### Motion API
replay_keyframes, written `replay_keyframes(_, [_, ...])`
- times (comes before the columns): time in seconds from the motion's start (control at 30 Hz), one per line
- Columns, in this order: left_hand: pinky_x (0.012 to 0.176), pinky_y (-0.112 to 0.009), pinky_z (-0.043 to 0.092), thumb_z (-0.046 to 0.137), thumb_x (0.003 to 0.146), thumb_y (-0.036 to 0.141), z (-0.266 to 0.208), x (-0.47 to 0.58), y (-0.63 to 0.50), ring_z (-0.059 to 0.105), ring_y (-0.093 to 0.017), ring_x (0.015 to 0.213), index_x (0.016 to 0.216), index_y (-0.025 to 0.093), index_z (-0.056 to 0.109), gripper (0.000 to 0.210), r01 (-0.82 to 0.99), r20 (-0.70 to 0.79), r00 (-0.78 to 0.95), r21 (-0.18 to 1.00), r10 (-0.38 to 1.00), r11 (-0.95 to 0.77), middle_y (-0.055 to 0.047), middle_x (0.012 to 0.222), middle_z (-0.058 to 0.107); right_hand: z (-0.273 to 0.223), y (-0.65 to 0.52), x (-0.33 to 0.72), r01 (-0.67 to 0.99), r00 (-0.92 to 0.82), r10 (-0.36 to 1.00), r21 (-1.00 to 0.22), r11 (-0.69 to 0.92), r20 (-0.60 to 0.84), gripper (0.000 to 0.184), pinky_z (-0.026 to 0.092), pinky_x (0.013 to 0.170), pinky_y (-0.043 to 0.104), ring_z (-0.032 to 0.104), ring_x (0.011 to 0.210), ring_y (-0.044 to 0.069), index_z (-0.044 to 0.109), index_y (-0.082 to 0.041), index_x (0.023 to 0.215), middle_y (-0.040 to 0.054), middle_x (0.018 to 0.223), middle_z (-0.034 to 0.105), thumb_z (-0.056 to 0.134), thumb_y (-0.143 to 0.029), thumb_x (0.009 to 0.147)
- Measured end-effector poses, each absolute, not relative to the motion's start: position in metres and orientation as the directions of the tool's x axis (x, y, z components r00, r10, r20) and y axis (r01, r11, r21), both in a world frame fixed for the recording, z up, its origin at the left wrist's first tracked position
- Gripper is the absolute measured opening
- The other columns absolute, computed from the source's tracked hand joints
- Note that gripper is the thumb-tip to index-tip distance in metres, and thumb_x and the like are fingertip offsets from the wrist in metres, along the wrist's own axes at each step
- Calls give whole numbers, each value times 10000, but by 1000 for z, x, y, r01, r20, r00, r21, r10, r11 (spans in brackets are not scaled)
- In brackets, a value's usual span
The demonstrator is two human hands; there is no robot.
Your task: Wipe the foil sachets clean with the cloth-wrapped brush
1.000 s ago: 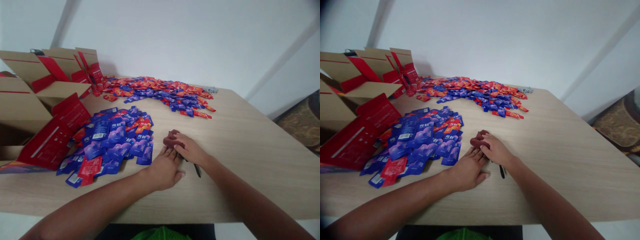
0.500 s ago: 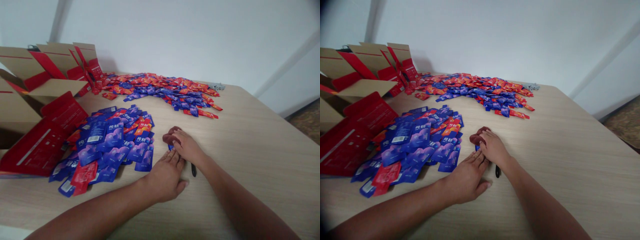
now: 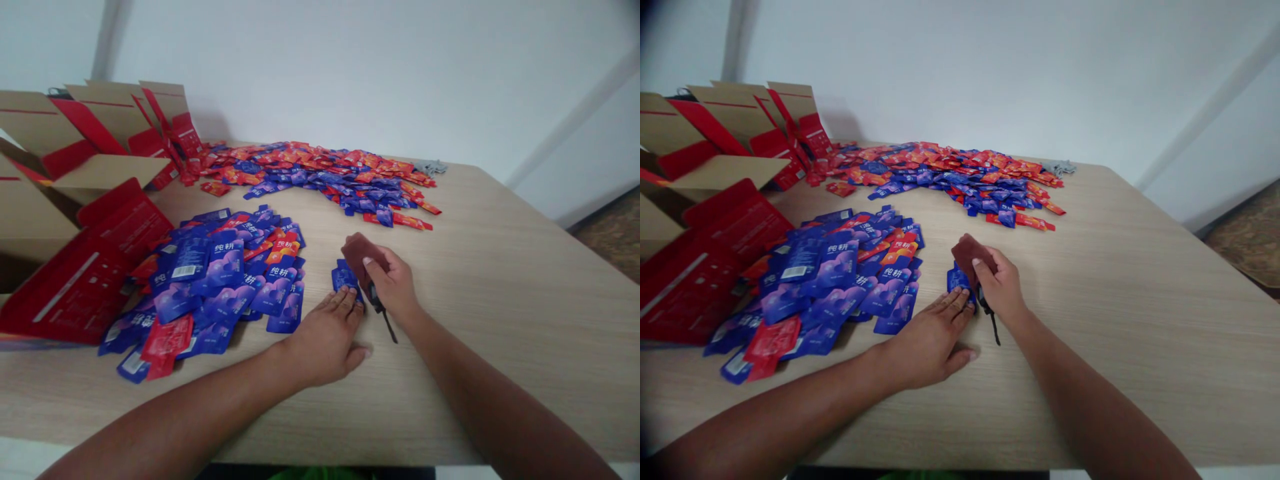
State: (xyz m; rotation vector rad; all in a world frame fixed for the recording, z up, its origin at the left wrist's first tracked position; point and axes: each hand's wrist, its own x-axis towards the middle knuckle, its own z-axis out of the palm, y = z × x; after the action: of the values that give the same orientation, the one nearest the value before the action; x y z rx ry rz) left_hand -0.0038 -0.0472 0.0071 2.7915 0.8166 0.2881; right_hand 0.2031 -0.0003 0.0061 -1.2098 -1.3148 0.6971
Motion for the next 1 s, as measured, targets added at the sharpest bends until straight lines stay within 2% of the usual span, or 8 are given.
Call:
replay_keyframes(0.1, [1334,-529,282,544,1024,608,7,-4,-47,354,-403,1608,1588,47,452,800,509,131,824,258,552,-821,-283,1674,425,14,2,212,17,129,988,-997,78,80,398,633,897,424,797,982,297,752,-219,1207,71,1106,835,704,-498,927])
replay_keyframes(0.2, [1335,-523,279,538,1027,607,7,-4,-47,360,-400,1605,1578,49,465,788,504,132,825,265,549,-822,-282,1661,445,19,6,221,117,-51,997,-991,-58,-65,395,635,843,405,799,953,291,757,-208,1231,63,1102,837,695,-444,921])
replay_keyframes(0.4, [1333,-540,271,536,1026,606,6,-5,-47,349,-405,1609,1575,60,465,778,504,140,821,278,553,-818,-270,1673,435,20,4,221,457,-53,987,-876,157,150,301,601,892,387,771,969,251,765,-212,1210,43,1093,829,602,-289,968])
replay_keyframes(0.57, [1341,-521,262,568,1018,583,8,-4,-48,333,-395,1618,1583,52,449,785,503,134,821,290,555,-814,-275,1671,434,23,-1,213,708,-95,930,-633,314,355,333,552,1004,411,731,1082,265,752,-233,1248,76,1178,794,598,-202,954])
replay_keyframes(0.7, [1347,-523,255,599,1004,564,10,-3,-48,317,-385,1626,1613,68,410,808,484,149,827,303,542,-821,-261,1676,434,29,-8,206,708,-300,895,-552,440,329,310,527,1045,418,691,1144,275,742,-236,1270,83,1227,766,636,-275,981])
replay_keyframes(0.77, [1345,-520,263,608,998,561,10,-3,-48,347,-389,1612,1603,69,423,801,485,148,826,304,544,-820,-262,1663,451,28,-10,206,706,-338,898,-555,440,283,421,523,1060,425,671,1178,283,698,-235,1358,94,1283,736,705,-301,943])
replay_keyframes(0.87, [1337,-528,276,590,1004,575,9,-4,-48,347,-391,1613,1596,62,422,801,493,144,822,304,551,-815,-276,1678,422,21,-7,211,772,-270,933,-525,357,237,612,511,1087,446,649,1216,292,583,-232,1503,122,1359,684,708,-231,904])
replay_keyframes(1.0, [1339,-538,263,578,1009,573,8,-4,-47,317,-401,1624,1584,40,425,798,497,132,824,297,551,-815,-296,1694,383,13,-2,213,864,-168,954,-429,264,247,574,506,1098,491,642,1234,320,568,-173,1480,163,1353,684,650,-169,913])
